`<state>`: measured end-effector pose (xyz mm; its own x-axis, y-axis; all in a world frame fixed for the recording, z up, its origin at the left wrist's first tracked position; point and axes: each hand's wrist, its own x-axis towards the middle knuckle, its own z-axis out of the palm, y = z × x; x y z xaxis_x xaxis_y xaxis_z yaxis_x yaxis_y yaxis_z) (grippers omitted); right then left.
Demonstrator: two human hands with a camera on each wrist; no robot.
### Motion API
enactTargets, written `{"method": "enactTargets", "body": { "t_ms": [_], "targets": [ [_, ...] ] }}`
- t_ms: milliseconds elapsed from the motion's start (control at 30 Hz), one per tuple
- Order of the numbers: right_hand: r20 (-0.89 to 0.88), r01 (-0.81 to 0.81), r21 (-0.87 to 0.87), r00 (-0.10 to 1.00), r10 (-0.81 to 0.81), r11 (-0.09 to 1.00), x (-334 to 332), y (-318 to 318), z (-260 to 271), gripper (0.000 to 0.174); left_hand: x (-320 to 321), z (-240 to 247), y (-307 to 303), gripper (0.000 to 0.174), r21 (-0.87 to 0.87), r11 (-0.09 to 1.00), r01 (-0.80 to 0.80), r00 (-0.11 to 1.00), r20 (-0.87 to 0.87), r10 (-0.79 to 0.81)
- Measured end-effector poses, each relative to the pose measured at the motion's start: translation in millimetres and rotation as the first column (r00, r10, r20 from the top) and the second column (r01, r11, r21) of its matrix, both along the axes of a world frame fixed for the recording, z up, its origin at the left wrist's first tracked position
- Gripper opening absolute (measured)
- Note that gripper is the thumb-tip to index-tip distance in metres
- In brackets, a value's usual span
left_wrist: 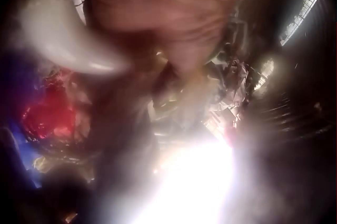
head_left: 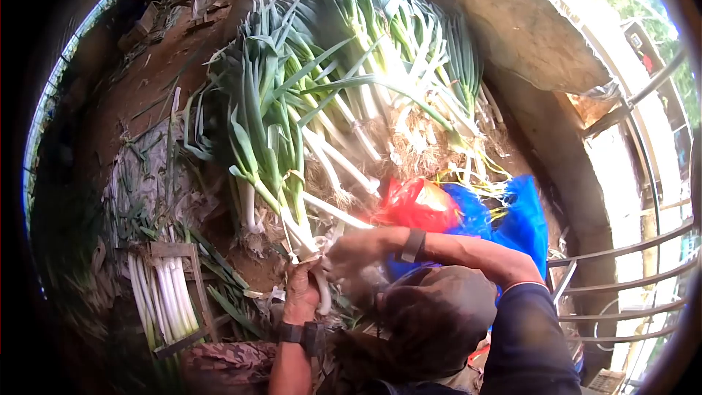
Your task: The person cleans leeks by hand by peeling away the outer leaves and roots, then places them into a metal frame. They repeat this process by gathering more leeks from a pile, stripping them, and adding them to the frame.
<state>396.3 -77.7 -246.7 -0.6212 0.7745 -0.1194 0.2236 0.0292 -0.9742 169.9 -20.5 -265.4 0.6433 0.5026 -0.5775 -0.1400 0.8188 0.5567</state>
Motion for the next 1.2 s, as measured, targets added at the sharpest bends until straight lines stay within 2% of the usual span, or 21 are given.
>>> {"method": "enactTargets", "body": {
  "t_ms": [33,67,100,167,200,333,400,467,533,567,600,667,700,733,800,833,867,967,1000,1067,1200],
  "targets": [
    [0.373,0.003,-0.122,0.927,0.043,0.993,10.4,10.2,63.2,0.035,13.9,47.3,-2.2,0.032,-0.011,1.0,0.01,1.0,0.014,-0.009],
    [0.128,0.228,0.085,0.963,-0.237,0.97,25.9,4.8,34.9,0.043,7.5,64.6,-1.2,0.031,0.136,0.991,-0.005,0.998,-0.063,0.013],
    [0.182,0.384,-0.144,0.916,-0.357,0.912,47.6,7.5,53.5,0.045,-1.0,68.8,5.0,0.033,0.137,0.99,-0.031,0.996,-0.079,0.042],
    [0.342,0.762,-0.153,0.638,-0.69,0.629,92.5,9.9,57.7,0.033,-14.4,96.6,15.2,0.037,0.262,0.965,0.03,0.979,-0.201,0.024],
    [0.482,0.926,-0.114,0.368,-0.795,0.36,107.6,16.8,74.8,0.036,-19.2,131.1,17.7,0.041,0.372,0.919,0.128,0.951,-0.311,-0.006],
    [0.594,0.839,0.537,-0.302,-0.746,0.088,207.1,22.5,-7.3,0.055,-48.1,154.8,3.2,0.054,0.641,0.742,0.197,0.935,-0.351,0.056],
    [0.476,0.744,0.666,-0.376,-0.795,0.048,208.9,21.8,2.7,0.061,-49.1,117.7,-11.5,0.046,0.645,0.758,0.094,0.895,-0.389,0.22],
    [0.557,0.878,0.471,-0.216,-0.802,0.091,221.1,29.8,6.7,0.052,-54.6,81.2,-20.5,0.047,0.604,0.766,0.219,0.835,-0.522,0.173],
    [0.41,0.961,0.258,-0.019,-0.912,0.095,239.7,28.9,1.7,0.037,-64.6,49.6,-30.4,0.043,0.139,0.984,0.11,0.924,-0.379,-0.05],
    [0.339,0.988,0.145,-0.101,-0.935,-0.055,235.4,30.0,10.9,0.024,-60.6,54.8,-36.8,0.035,0.002,0.991,0.13,0.946,-0.298,-0.124],
    [0.358,1.0,0.01,0.01,-0.933,0.015,248.9,22.4,14.2,0.027,-80.4,19.9,-44.3,0.025,-0.053,0.973,0.223,0.928,-0.295,-0.229],
    [-0.107,0.95,-0.311,-0.063,-0.992,-0.027,233.9,2.9,36.2,0.029,-70.6,28.8,-56.1,0.021,-0.222,0.963,0.151,0.901,-0.371,-0.227],
    [-0.293,0.843,-0.504,0.037,-0.955,0.187,280.6,-7.0,-7.0,0.032,-72.6,31.8,-55.3,0.021,-0.229,0.961,0.152,0.9,-0.369,-0.231],
    [-0.252,0.982,-0.183,0.0,-0.968,0.048,247.7,-10.2,31.7,0.037,-75.5,34.7,-53.0,0.023,-0.27,0.95,0.157,0.915,-0.321,-0.243],
    [-0.152,0.912,0.396,0.18,-0.972,0.106,276.6,-24.2,19.3,0.037,-80.3,44.7,-51.1,0.032,-0.236,0.958,0.165,0.952,-0.216,-0.217],
    [-0.119,0.894,0.447,0.1,-0.988,0.036,256.7,-27.7,51.8,0.03,-76.2,66.8,-47.1,0.037,-0.208,0.969,0.131,0.965,-0.197,-0.172],
    [-0.209,0.959,-0.198,-0.244,-0.947,-0.203,242.5,-13.1,86.1,0.021,-71.3,92.3,-41.5,0.042,-0.183,0.978,0.096,0.976,-0.177,-0.129],
    [-0.234,0.955,0.002,-0.287,-0.929,-0.296,219.8,10.3,120.3,0.023,-81.6,117.9,-30.0,0.046,-0.099,0.989,0.113,0.99,-0.078,-0.121],
    [-0.096,0.963,0.054,-0.258,-0.961,-0.264,220.9,13.3,123.4,0.03,-80.8,119.7,-29.4,0.044,-0.062,0.992,0.106,0.989,-0.095,-0.112],
    [-0.247,0.985,0.082,-0.13,-0.96,-0.154,228.1,36.8,109.0,0.04,-74.3,104.7,-31.2,0.038,-0.017,0.997,0.078,0.983,-0.164,-0.08],
    [0.084,1.0,0.02,0.019,-0.996,0.021,240.0,83.5,81.9,0.031,-63.0,73.3,-38.1,0.022,-0.009,1.0,0.024,0.962,-0.272,-0.026]
  ]
}}
